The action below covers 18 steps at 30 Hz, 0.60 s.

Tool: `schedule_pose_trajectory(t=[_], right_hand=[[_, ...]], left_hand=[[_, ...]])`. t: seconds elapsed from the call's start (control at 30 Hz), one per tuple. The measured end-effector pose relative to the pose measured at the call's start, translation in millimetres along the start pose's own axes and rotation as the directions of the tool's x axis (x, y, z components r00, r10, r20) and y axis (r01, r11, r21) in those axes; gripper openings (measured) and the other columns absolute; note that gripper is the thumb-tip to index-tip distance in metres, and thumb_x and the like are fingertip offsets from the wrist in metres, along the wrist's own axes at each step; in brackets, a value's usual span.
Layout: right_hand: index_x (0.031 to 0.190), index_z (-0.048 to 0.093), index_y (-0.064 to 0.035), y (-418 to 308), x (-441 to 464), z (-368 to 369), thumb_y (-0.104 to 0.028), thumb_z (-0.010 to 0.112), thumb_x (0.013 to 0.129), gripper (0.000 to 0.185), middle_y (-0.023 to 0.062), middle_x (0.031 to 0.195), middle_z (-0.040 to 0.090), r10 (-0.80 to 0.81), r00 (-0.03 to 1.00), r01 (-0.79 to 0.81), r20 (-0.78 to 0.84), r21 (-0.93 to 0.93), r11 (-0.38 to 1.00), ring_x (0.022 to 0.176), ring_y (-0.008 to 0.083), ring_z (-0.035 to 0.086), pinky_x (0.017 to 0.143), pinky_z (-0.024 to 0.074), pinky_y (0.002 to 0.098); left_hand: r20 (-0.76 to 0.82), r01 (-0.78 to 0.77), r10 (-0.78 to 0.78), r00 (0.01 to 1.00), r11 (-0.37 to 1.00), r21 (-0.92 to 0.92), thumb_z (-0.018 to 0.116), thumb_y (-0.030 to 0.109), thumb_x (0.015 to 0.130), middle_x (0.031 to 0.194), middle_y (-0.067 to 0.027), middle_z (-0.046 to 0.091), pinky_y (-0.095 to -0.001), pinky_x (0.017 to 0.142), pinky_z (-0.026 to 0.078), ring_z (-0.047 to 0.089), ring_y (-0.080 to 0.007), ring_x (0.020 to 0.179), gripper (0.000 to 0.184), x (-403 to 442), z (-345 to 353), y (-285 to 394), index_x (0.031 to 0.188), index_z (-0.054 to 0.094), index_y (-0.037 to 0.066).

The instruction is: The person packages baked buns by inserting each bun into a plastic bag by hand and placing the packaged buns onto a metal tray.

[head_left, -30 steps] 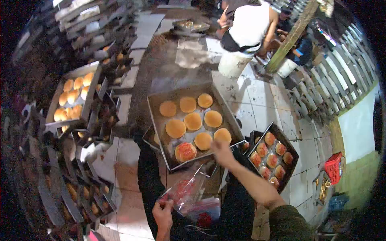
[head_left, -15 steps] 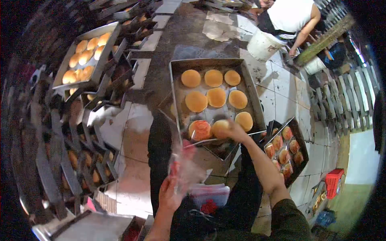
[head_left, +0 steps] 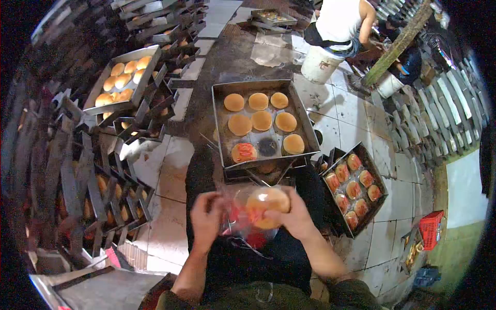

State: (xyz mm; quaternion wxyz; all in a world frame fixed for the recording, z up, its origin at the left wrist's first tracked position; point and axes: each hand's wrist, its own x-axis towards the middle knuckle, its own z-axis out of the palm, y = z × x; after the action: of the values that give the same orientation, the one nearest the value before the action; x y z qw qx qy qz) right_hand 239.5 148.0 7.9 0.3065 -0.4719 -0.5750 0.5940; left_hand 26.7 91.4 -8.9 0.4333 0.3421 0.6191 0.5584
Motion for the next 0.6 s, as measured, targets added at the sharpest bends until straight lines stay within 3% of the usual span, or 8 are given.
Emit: schedule_pose_trajectory(t=[0.1, 0.17, 0.23, 0.33, 0.37, 0.47, 0.5, 0.6], right_hand=[[0.115, 0.034, -0.0009, -10, -13, 1, -0.012, 0.075, 0.066, 0.065, 0.0095, 0.105, 0.048, -0.118, 0.915, 0.272, -0.385, 0.375, 0.886, 0.095, 0.0174, 0.05, 0.083, 0.0426, 0.0301], [0.111, 0.035, -0.0019, -15, -25, 21, -0.01, 0.073, 0.068, 0.058, 0.009, 0.1, 0.046, -0.298, 0.787, 0.342, -0.54, -0.02, 0.939, 0.093, 0.0173, 0.05, 0.082, 0.0438, 0.0301], [0.116, 0.034, -0.0011, -9, -49, 56, -0.019, 0.073, 0.069, 0.063, 0.0141, 0.11, 0.046, -0.352, 0.867, 0.334, -0.353, -0.113, 0.936, 0.1, 0.0246, 0.051, 0.088, 0.041, 0.0338], [0.131, 0.019, 0.0012, -9, -87, 87, -0.023, 0.07, 0.073, 0.081, 0.0144, 0.125, 0.037, -0.387, 0.89, 0.423, 0.241, -0.122, 0.898, 0.114, 0.0243, 0.04, 0.096, 0.0317, 0.0355], [0.134, 0.014, 0.0015, -20, -92, 89, -0.028, 0.068, 0.074, 0.087, 0.0164, 0.131, 0.033, -0.522, 0.807, 0.558, 0.277, -0.065, 0.827, 0.119, 0.0257, 0.035, 0.099, 0.0269, 0.0362], [0.132, 0.02, 0.003, -24, -88, 81, -0.061, 0.054, 0.073, 0.094, 0.0204, 0.138, 0.02, -0.588, 0.803, 0.546, 0.091, 0.281, 0.789, 0.129, 0.0343, 0.02, 0.105, 0.0154, 0.0405], [0.131, 0.025, 0.0024, -24, -85, 74, -0.065, 0.054, 0.07, 0.095, 0.0188, 0.138, 0.021, -0.34, 0.935, 0.277, 0.102, 0.389, 0.878, 0.128, 0.0319, 0.023, 0.104, 0.0189, 0.0423], [0.13, 0.031, -0.0018, -39, -76, 61, -0.064, 0.055, 0.07, 0.09, 0.0174, 0.135, 0.03, -0.737, 0.671, 0.699, -0.082, 0.4, 0.593, 0.127, 0.0313, 0.026, 0.102, 0.0214, 0.043]], left_hand=[[-0.325, -0.135, 0.259, 0.909, 0.923, 0.36, 0.052, 0.011, 0.086, 0.097, -0.0083, 0.053, -0.0312, 0.084, 0.04, 0.052, -0.0191, 0.091, 0.022, -18, -13, 16, 0.105, 0.049, 0.0], [-0.346, -0.214, 0.253, 0.903, 0.966, 0.147, 0.049, 0.015, 0.088, 0.113, -0.0115, 0.047, -0.0323, 0.089, 0.037, 0.048, -0.0216, 0.103, 0.035, -56, 1, 28, 0.119, 0.039, 0.001], [-0.127, -0.268, 0.242, 0.962, 0.928, -0.26, 0.045, 0.027, 0.09, 0.127, -0.0127, 0.034, -0.0307, 0.091, 0.036, 0.043, -0.02, 0.111, 0.053, -73, 28, 25, 0.131, 0.022, 0.004], [0.041, 0.211, -0.217, 0.975, 0.857, -0.47, 0.031, 0.032, 0.093, 0.128, -0.016, 0.034, -0.0338, 0.094, 0.034, 0.037, -0.0203, 0.117, 0.054, -53, 0, 34, 0.136, 0.01, 0.008], [0.205, 0.133, -0.01, 0.979, 0.792, -0.596, 0.038, 0.029, 0.09, 0.133, -0.0158, 0.028, -0.0348, 0.097, 0.031, 0.029, -0.0216, 0.122, 0.062, -48, -6, 36, 0.138, 0.003, 0.009], [0.303, -0.308, 0.319, 0.898, 0.948, -0.084, 0.066, 0.017, 0.071, 0.14, -0.0115, 0.013, -0.0362, 0.102, 0.025, 0.022, -0.0239, 0.126, 0.097, -89, 28, 68, 0.138, -0.004, 0.01], [0.39, -0.19, 0.317, 0.865, 0.925, -0.329, 0.069, 0.01, 0.067, 0.141, -0.01, 0.01, -0.0372, 0.102, 0.024, 0.019, -0.0241, 0.128, 0.102, -101, 38, 57, 0.138, -0.004, 0.01], [0.272, -0.04, 0.191, 0.943, 0.877, -0.478, 0.055, 0.036, 0.081, 0.134, -0.0095, 0.028, -0.0422, 0.098, 0.033, 0.032, -0.0262, 0.122, 0.073, -63, 30, 75, 0.136, 0.014, 0.012]])
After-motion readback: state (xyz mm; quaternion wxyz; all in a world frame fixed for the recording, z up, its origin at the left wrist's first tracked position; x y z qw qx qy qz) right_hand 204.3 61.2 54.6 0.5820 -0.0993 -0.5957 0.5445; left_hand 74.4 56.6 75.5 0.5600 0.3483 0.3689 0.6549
